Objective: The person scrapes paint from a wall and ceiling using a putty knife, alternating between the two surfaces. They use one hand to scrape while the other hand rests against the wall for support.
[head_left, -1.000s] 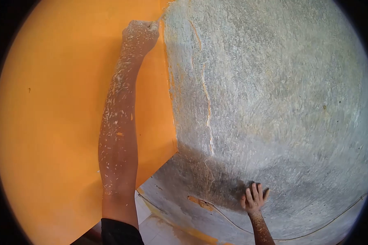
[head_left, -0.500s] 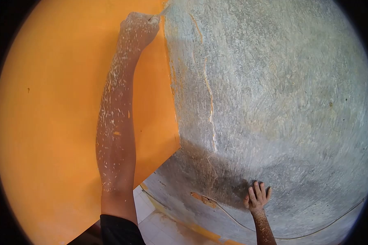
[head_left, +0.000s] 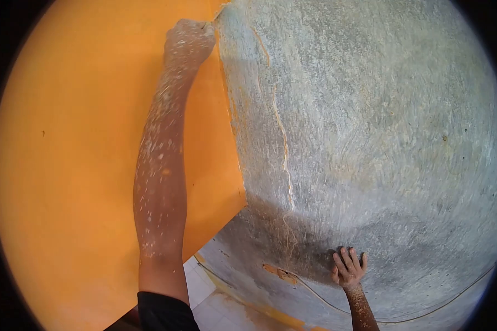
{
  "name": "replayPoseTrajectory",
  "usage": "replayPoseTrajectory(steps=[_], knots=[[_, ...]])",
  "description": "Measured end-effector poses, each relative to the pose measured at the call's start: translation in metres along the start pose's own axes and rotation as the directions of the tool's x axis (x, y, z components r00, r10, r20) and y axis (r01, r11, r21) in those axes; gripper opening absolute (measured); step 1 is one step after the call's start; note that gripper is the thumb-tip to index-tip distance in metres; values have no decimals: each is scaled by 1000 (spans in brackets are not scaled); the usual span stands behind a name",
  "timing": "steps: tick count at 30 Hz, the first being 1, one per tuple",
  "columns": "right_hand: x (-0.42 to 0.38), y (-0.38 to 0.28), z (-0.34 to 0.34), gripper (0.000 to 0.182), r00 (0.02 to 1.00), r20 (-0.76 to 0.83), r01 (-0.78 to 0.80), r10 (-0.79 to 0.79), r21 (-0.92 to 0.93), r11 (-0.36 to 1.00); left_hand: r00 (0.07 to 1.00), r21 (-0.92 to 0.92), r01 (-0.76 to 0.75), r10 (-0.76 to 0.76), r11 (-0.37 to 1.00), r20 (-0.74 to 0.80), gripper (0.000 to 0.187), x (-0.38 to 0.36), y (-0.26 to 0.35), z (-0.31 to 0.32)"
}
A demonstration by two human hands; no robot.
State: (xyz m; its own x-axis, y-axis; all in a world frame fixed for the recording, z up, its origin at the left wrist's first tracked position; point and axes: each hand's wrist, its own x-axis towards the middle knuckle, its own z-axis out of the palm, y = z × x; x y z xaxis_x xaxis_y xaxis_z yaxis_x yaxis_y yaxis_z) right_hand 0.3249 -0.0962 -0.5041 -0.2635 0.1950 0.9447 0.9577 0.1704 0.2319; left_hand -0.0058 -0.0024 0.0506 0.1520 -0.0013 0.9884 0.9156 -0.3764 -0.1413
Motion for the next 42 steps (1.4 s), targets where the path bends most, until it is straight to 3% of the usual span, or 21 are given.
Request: replayPoseTrajectory(steps=[2,4,6,8,11,14,17,20,23,26,29,32,35,41,42], knots=[[2,1,-3,34,1000,30,1,-1,-8,1000,993,104,112,-108,988,-48,39,12,-15,18],[0,3,1,34,1000,-3,9,-9,7,1000,993,126,3,-18,992,118,39,13,-5,-10],[1,0,4,34,1000,-23,-4,4,5,1000,990,107,-47,31,993,141,40,21,0,-14],[4,0,-2,34,1000,-3,0,0,3,1000,999,68,9,-11,998,31,42,20,-9,-2],[4,3,-1,35,1000,-26,5,-4,29,1000,992,-97,43,-31,994,124,42,8,14,-23],[2,-1,-3,34,1000,-2,-6,6,24,1000,998,155,-38,44,987,-39,42,27,-17,20],[0,4,-1,34,1000,-11,4,-4,30,1000,932,-13,241,-228,970,282,42,29,19,-31],[3,2,-1,34,1000,-7,-11,11,25,1000,990,67,42,-51,997,133,42,37,-5,-6],[-1,3,-3,34,1000,-4,-6,6,38,999,927,77,222,-235,972,291,44,32,22,-28],[4,0,-1,33,1000,-18,-20,20,28,999,929,45,249,-252,968,270,46,29,30,-30],[0,4,-5,33,1000,-8,-3,3,35,999,904,96,214,-234,972,357,46,27,41,-43],[6,0,1,33,1000,-23,-20,21,24,1000,900,116,302,-323,946,292,45,35,37,-31],[3,3,-6,33,1000,-26,-5,6,45,999,893,122,278,-303,953,334,44,30,52,-50],[3,7,-6,33,999,-32,8,-6,60,998,927,-124,187,-133,975,351,44,23,39,-52],[3,3,-4,33,999,-40,2,1,68,998,917,-36,222,-196,974,347,44,32,45,-48]])
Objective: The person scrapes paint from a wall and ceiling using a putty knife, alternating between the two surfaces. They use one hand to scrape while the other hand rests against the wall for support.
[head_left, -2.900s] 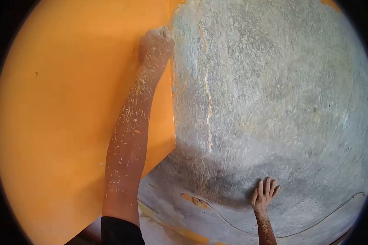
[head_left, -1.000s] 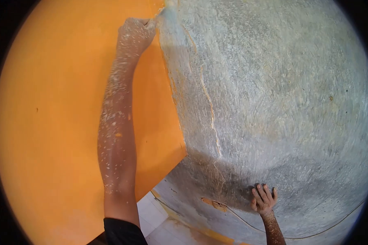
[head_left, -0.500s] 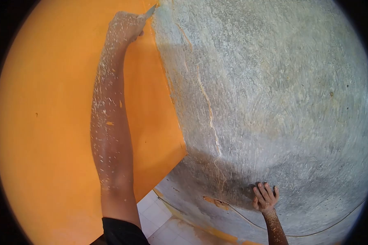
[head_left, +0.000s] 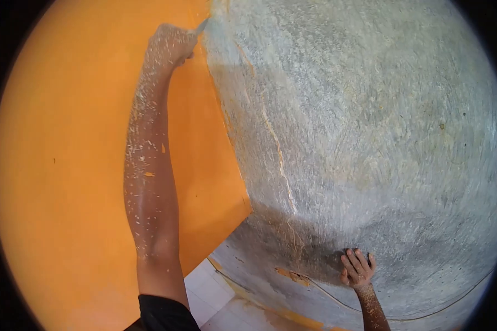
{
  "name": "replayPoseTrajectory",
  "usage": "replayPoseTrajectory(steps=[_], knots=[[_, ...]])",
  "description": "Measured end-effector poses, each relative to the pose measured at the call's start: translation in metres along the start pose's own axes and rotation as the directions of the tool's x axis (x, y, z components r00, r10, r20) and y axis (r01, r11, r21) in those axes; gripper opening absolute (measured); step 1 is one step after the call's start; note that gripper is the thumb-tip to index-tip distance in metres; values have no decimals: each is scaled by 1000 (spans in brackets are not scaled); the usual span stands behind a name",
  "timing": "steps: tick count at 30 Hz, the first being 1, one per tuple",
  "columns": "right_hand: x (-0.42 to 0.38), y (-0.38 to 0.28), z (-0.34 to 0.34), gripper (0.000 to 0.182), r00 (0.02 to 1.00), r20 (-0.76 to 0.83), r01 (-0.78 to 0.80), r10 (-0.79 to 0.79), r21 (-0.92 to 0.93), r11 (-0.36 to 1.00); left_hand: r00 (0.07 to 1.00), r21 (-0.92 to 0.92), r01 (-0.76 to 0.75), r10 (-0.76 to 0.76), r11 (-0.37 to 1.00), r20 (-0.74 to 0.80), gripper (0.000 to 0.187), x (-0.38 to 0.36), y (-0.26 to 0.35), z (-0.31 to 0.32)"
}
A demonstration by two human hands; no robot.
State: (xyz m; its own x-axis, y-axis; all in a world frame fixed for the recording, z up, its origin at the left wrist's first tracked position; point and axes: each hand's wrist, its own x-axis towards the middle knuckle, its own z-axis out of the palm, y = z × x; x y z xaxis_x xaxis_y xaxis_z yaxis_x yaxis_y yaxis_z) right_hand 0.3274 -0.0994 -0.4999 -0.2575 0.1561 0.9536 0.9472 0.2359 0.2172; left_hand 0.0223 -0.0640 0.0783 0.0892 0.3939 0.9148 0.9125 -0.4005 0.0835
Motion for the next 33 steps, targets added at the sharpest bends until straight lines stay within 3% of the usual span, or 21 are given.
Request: replayPoseTrajectory(steps=[2,5,8,11,13,15,17,20,23,29,33], knots=[[2,-3,0,34,1000,5,-12,12,-12,1000,986,131,169,-168,977,-18,42,6,5,7],[0,5,-3,34,1000,23,5,-4,-7,1000,996,133,81,-87,988,38,50,0,6,0],[0,-3,0,34,1000,15,-10,10,-4,1000,998,215,53,-43,975,-50,54,40,-34,21],[-2,4,-3,34,1000,27,2,-2,10,1000,995,125,89,-93,988,28,54,-5,13,-6],[-3,1,0,33,999,30,-10,10,8,1000,1000,280,3,-12,960,29,48,20,6,2],[-3,2,-1,33,1000,30,2,-2,1,1000,999,284,17,-24,959,23,48,15,-7,5],[-3,4,-1,33,1000,17,-7,7,26,1000,999,133,37,-34,990,-23,53,7,9,-2],[-3,2,0,33,1000,16,-20,19,23,1000,994,139,67,-54,988,-95,62,10,13,-1],[-3,2,-1,33,1000,5,-15,15,24,1000,998,229,60,-58,972,-14,69,2,25,-5],[-1,2,-6,32,1000,11,-11,10,27,1000,993,194,121,-122,974,-8,65,19,14,-1],[3,1,0,32,1000,-29,-13,13,6,1000,1000,-11,-18,18,1000,17,58,13,0,0]])
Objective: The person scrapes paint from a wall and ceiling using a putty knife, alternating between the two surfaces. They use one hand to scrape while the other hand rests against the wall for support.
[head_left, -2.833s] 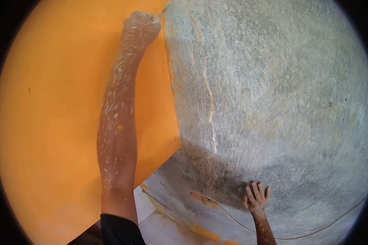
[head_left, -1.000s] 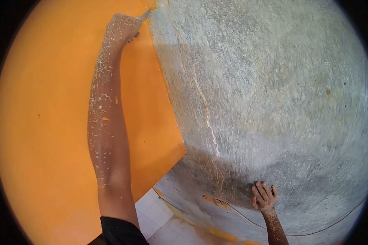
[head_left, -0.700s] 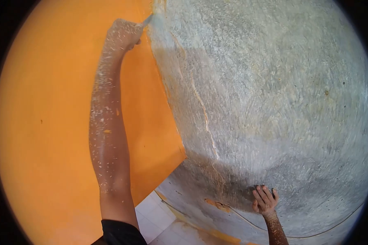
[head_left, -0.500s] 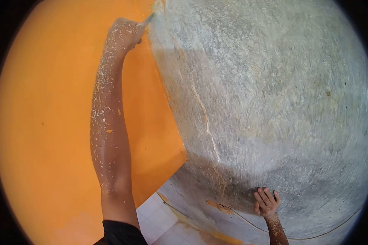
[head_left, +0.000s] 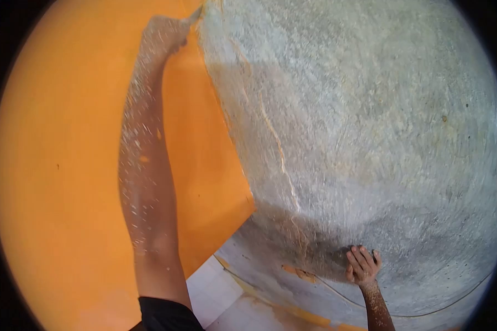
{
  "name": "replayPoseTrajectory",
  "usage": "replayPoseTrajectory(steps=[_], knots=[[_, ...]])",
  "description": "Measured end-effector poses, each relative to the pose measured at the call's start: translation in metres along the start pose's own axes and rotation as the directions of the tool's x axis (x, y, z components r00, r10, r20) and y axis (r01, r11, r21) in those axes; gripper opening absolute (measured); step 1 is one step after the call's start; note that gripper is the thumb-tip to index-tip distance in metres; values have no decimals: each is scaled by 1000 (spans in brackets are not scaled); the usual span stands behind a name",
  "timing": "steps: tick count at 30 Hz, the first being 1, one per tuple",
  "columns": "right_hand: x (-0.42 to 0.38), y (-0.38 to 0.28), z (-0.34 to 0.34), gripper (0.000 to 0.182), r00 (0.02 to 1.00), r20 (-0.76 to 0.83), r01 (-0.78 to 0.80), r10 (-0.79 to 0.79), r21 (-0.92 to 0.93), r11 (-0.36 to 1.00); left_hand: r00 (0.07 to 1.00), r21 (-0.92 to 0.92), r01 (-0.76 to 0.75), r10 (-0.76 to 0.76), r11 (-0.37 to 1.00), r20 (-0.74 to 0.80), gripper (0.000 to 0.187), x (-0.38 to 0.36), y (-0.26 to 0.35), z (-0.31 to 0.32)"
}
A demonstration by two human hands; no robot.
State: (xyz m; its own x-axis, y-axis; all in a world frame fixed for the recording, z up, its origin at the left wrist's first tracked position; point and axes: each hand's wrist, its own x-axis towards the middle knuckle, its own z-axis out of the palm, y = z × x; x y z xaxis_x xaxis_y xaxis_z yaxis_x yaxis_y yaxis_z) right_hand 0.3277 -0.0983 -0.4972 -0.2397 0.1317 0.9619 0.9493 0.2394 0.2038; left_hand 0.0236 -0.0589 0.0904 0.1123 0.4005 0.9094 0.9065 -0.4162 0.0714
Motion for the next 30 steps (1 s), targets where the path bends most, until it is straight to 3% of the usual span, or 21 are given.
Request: replayPoseTrajectory(steps=[2,5,8,14,17,20,23,26,29,30], knots=[[-3,0,-3,32,1000,11,-1,1,11,1000,996,-15,-89,89,996,-5,53,-3,2,-12],[6,-5,4,32,1000,-12,-29,29,-7,1000,999,-21,24,-25,999,-28,52,-5,12,-6],[0,-1,-7,32,1000,17,-6,6,3,1000,999,-38,-38,38,999,-9,47,-16,14,-11],[0,1,-9,33,999,36,-5,5,11,1000,989,169,148,-140,974,-58,64,10,17,-8],[6,-5,-3,33,999,15,-30,30,4,1000,984,203,173,-161,964,-75,58,18,14,5],[3,0,-7,34,1000,18,-6,6,11,1000,982,218,158,-176,963,67,51,13,14,-13],[5,-2,0,34,1000,3,-30,30,3,1000,983,19,131,-128,991,-132,40,-3,27,-5],[2,0,-5,33,1000,13,-13,13,13,1000,982,119,178,-183,977,36,37,16,18,-17],[7,-2,1,33,1000,-10,-26,26,1,1000,988,5,100,-99,995,-116,46,7,29,-6],[4,-2,-4,33,1000,3,-20,20,7,1000,996,33,93,-93,995,-16,48,4,26,-12]])
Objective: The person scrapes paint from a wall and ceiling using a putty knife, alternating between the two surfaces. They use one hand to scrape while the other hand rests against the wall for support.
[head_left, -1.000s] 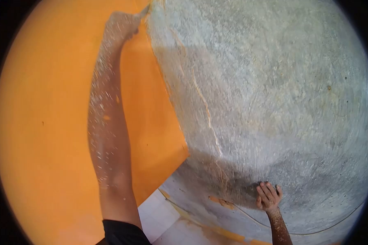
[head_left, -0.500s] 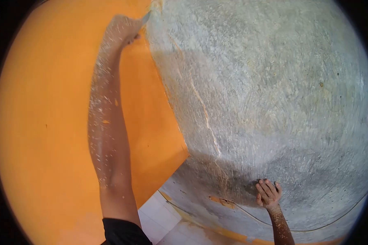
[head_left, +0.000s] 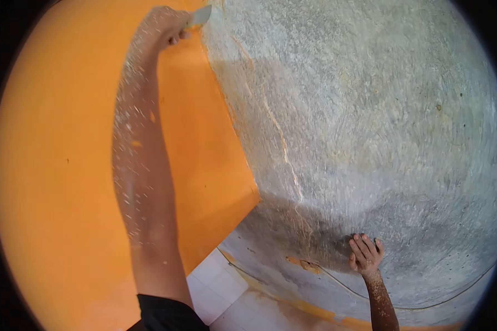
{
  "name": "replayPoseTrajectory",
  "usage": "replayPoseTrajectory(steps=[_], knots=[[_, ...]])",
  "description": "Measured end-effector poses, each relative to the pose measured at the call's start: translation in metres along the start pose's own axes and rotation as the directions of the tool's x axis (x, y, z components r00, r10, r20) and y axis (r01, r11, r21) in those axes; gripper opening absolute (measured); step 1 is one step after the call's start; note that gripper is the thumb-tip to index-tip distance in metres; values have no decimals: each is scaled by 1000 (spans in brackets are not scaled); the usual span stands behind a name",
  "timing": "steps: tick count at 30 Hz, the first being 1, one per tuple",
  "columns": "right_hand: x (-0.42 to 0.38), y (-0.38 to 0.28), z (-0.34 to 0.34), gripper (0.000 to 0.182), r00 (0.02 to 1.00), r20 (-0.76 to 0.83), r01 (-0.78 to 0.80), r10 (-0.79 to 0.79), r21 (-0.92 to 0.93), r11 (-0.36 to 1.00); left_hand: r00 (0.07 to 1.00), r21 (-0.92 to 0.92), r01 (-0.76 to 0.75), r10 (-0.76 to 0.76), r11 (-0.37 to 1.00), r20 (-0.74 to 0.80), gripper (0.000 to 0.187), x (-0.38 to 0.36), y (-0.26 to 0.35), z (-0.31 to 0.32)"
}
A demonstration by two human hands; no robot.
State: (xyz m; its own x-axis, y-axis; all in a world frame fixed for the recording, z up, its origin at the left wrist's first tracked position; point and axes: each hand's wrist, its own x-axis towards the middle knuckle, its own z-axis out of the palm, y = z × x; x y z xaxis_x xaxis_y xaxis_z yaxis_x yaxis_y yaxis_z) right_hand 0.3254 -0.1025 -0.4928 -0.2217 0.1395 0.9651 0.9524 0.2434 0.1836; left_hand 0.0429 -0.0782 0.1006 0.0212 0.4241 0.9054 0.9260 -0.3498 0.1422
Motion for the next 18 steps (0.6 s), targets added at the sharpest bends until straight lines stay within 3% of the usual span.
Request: replayPoseTrajectory(steps=[2,5,6,9,12,15,18], knots=[[-1,-1,-2,33,1000,13,-2,1,23,1000,983,50,-54,44,997,178,52,4,6,-24],[0,0,0,33,1000,9,1,-1,27,1000,994,109,-102,106,989,-35,50,-35,23,0],[-1,1,-1,33,1000,15,2,-2,24,1000,999,274,32,-32,961,-4,43,-22,30,-1],[0,0,-4,33,999,32,1,-2,22,1000,999,93,-44,41,995,34,43,5,0,-2],[-3,1,-1,33,999,35,-2,1,22,1000,970,316,-206,236,926,-59,39,7,-21,33],[-2,3,-3,33,999,44,11,-12,17,1000,949,142,-66,107,988,-297,34,-22,-27,66],[-2,4,-4,33,999,33,28,-29,20,999,947,56,-34,50,998,-316,30,0,-39,63]])
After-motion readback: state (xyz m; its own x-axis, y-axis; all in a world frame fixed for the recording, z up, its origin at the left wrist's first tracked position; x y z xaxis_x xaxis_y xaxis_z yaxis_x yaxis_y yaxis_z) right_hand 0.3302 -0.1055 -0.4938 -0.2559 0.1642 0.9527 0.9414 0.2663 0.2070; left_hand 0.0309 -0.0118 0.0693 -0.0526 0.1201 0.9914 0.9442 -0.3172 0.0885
